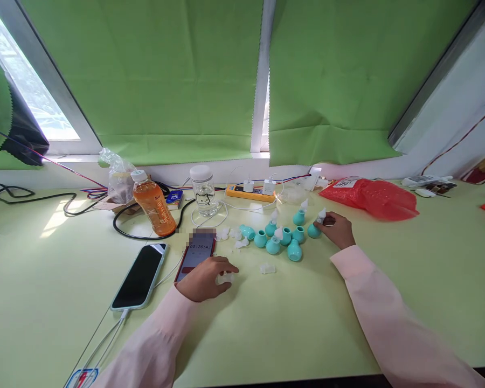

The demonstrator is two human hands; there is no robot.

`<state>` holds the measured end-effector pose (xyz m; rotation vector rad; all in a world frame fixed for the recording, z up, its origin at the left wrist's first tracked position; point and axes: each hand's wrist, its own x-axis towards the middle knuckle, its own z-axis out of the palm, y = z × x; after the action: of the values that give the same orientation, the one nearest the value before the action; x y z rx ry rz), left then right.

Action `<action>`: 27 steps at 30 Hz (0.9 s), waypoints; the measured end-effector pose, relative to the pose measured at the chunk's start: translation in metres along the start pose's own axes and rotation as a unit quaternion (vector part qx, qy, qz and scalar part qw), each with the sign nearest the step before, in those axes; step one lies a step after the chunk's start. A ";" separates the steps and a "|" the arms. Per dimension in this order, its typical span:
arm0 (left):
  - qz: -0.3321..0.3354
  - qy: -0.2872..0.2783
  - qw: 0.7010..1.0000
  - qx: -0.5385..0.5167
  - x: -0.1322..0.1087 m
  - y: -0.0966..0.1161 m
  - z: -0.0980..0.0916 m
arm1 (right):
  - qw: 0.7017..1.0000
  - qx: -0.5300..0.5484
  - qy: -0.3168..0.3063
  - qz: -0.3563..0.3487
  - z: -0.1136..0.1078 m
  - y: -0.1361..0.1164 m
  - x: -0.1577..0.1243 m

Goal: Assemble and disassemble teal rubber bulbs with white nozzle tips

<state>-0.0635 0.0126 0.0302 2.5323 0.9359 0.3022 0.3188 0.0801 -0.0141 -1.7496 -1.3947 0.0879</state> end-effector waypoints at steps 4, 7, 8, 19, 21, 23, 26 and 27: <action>0.007 0.057 0.998 -0.033 0.003 0.001 0.003 | 1.000 -0.001 -0.002 -0.004 0.001 0.000 -0.001; 0.006 0.094 0.994 -0.050 0.006 0.001 0.008 | 1.000 0.000 0.005 -0.006 0.001 -0.001 -0.001; 0.005 0.100 0.994 -0.054 0.007 0.001 0.010 | 1.000 0.001 0.007 -0.007 0.001 -0.001 -0.001; -0.008 0.083 0.996 -0.034 0.012 -0.007 0.026 | 0.995 0.034 0.070 -0.059 -0.003 -0.016 -0.006; -0.007 0.082 0.996 -0.032 0.012 -0.007 0.026 | 0.988 0.012 0.127 -0.090 -0.004 -0.022 -0.008; -0.005 0.088 0.996 -0.029 0.011 -0.006 0.026 | 0.971 -0.011 0.199 -0.135 -0.007 -0.031 -0.011; -0.007 0.126 0.992 -0.009 0.011 -0.006 0.021 | 0.936 -0.007 0.276 -0.220 -0.010 -0.050 -0.020; -0.012 0.149 0.989 0.004 0.011 -0.007 0.019 | 0.924 0.002 0.293 -0.246 -0.011 -0.057 -0.025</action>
<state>-0.0532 0.0188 0.0109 2.5255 1.0754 0.6851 0.2724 0.0528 0.0185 -1.2208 -1.3186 -0.6542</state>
